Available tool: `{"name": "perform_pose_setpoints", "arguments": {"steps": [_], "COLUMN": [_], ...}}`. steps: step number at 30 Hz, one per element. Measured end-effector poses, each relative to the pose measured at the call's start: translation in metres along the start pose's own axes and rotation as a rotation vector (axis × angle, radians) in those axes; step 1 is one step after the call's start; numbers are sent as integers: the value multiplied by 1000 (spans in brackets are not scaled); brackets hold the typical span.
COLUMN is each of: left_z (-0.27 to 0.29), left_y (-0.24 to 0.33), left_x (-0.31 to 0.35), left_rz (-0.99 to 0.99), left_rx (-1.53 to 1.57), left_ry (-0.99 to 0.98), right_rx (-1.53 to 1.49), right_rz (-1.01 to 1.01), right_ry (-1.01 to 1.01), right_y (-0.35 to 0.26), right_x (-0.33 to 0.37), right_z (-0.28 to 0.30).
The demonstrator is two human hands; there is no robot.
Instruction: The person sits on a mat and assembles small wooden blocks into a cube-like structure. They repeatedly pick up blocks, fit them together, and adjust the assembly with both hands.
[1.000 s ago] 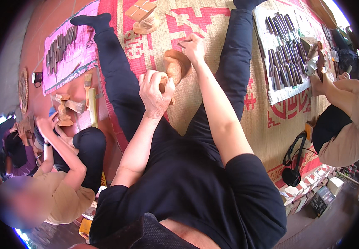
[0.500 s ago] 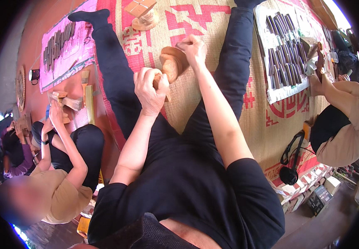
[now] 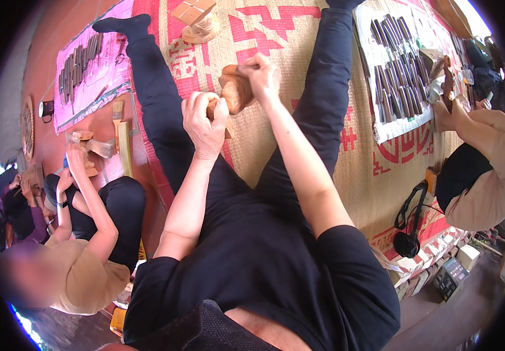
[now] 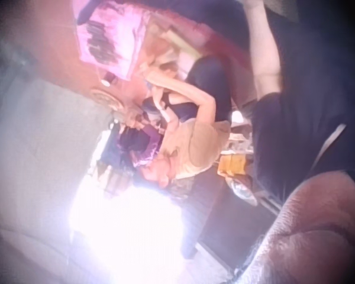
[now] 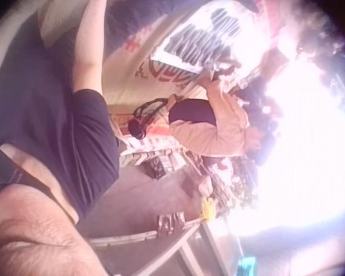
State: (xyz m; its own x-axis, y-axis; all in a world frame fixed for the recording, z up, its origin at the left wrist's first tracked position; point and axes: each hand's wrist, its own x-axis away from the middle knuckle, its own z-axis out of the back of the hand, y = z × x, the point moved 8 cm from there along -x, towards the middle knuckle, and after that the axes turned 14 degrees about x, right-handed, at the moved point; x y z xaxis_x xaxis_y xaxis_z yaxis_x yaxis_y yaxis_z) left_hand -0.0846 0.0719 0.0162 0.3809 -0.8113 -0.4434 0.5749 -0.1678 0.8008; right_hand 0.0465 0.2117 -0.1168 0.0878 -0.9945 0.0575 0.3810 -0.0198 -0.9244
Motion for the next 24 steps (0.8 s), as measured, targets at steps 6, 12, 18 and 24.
{"name": "perform_pose_setpoints", "arguments": {"steps": [6, 12, 18, 24], "left_z": [0, 4, 0, 7], "left_y": [6, -11, -5, -20], "left_x": [1, -3, -4, 1], "left_rz": [13, 30, 36, 81], "left_rx": [-1, -17, -5, 4], "left_ry": [-5, 49, 41, 68], "right_rx": [388, 20, 286, -44], "right_rz": [-46, 30, -48, -24], "right_ry": [7, 5, 37, 46], "right_y": [10, -2, 9, 19], "right_x": [-26, 1, -28, -14], "right_z": [-7, -4, -10, -1]}}
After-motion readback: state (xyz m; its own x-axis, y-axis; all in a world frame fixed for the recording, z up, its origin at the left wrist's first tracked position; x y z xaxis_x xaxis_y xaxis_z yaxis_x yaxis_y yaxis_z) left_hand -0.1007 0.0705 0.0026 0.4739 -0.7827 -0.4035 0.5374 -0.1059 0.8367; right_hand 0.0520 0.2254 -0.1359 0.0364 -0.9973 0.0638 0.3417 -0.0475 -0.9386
